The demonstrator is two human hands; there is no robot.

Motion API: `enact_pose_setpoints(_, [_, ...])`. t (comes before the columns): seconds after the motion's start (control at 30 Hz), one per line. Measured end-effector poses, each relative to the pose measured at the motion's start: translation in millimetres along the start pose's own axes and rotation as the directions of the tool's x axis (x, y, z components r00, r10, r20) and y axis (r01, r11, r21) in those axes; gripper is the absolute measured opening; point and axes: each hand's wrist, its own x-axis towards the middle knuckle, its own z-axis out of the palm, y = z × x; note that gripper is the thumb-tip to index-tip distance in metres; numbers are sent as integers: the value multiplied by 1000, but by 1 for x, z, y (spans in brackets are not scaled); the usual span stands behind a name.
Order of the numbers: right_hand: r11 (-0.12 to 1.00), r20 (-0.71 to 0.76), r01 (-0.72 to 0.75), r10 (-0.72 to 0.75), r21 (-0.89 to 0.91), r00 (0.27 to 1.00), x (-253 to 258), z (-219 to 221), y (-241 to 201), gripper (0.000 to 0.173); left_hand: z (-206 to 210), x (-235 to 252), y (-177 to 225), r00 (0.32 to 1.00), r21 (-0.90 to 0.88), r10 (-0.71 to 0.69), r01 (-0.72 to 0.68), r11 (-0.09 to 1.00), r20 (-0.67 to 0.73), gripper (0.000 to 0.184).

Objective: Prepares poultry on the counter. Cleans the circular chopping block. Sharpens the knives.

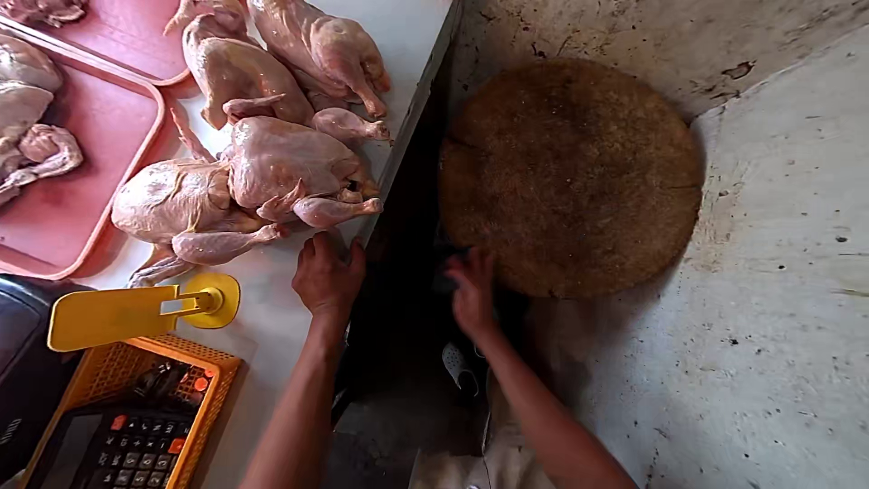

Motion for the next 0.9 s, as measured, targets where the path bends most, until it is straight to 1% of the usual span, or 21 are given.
enact_pose_setpoints(0.03, [987, 134, 41, -62, 158, 989, -13, 24, -17, 38, -1, 1, 0, 1000, 2, -2, 2, 1000, -4, 55])
enact_pose_setpoints(0.07, [956, 194, 63, -122, 286, 973, -20, 29, -26, 37, -2, 2, -1, 1000, 6, -7, 7, 1000, 4, 55])
enact_pose_setpoints(0.1, [939, 159, 84, -143, 333, 977, -23, 16, -27, 34, -2, 2, -1, 1000, 4, -12, 12, 1000, 14, 55])
enact_pose_setpoints(0.17, [970, -46, 47, -37, 236, 998, -15, -55, -1, 31, -1, 0, -3, 1000, -6, -11, 11, 1000, 18, 54])
enact_pose_setpoints(0.23, [990, -260, -142, 143, 23, 955, -1, -155, 55, 38, -1, -1, -2, 1000, -21, -3, 3, 1000, 8, 53])
enact_pose_setpoints(0.27, [954, -365, -289, 240, -85, 900, 9, -199, 86, 42, -2, 0, -1, 1000, -29, 3, -3, 1000, -2, 52])
enact_pose_setpoints(0.3, [883, -466, -438, 321, -168, 824, 19, -227, 114, 45, -2, -1, -2, 1000, -25, 8, -8, 1000, -6, 50])
enact_pose_setpoints(0.33, [798, -551, -564, 380, -210, 743, 27, -233, 128, 47, -3, -3, -4, 1000, -15, 17, -17, 1000, -7, 49])
enact_pose_setpoints(0.37, [756, -581, -609, 391, -239, 714, 34, -217, 123, 44, -3, -5, -5, 1000, -6, 27, -27, 1000, -7, 48])
enact_pose_setpoints(0.4, [777, -559, -553, 327, -299, 762, 37, -181, 105, 40, -2, -6, -5, 999, 3, 36, -36, 999, -12, 47])
enact_pose_setpoints(0.47, [910, -336, -270, 159, -314, 928, 27, -81, 45, 32, -2, -5, -5, 999, 15, 45, -45, 999, -11, 46])
enact_pose_setpoints(0.5, [969, -170, -113, 76, -218, 983, 12, -33, 18, 31, -4, -7, -7, 999, 21, 42, -42, 999, 4, 47])
enact_pose_setpoints(0.57, [994, 107, 20, -31, 104, 994, -16, 20, -8, 38, -4, -6, -7, 999, 23, 37, -37, 999, 11, 49])
enact_pose_setpoints(0.6, [977, 161, 30, -65, 209, 985, -21, 19, -8, 39, -2, -2, -6, 999, 13, 33, -33, 999, -1, 49])
enact_pose_setpoints(0.63, [976, 112, 40, -66, 216, 992, -24, 2, -3, 37, -1, 1, -5, 1000, 3, 28, -28, 1000, -5, 49])
enact_pose_setpoints(0.7, [999, -115, -27, 24, -19, 993, -24, -68, 25, 35, 1, 2, -5, 1000, -3, 14, -14, 1000, -3, 50])
enact_pose_setpoints(0.77, [926, -329, -271, 179, -262, 927, -18, -151, 67, 39, 0, 1, -4, 1000, -3, -1, 1, 1000, 8, 50])
enact_pose_setpoints(0.8, [854, -419, -416, 269, -313, 867, -8, -178, 84, 44, 0, 2, -3, 1000, -2, -4, 4, 1000, 8, 50])
enact_pose_setpoints(0.83, [779, -489, -534, 344, -328, 801, 0, -186, 91, 47, -1, 1, -2, 1000, 1, -5, 5, 1000, 17, 50])
enact_pose_setpoints(0.87, [754, -496, -566, 370, -334, 785, 6, -174, 85, 47, -2, -1, -1, 1000, 1, -6, 6, 1000, 31, 51])
enact_pose_setpoints(0.9, [794, -457, -498, 320, -348, 830, 10, -141, 67, 44, -2, 1, 0, 1000, -2, -7, 7, 1000, 30, 52])
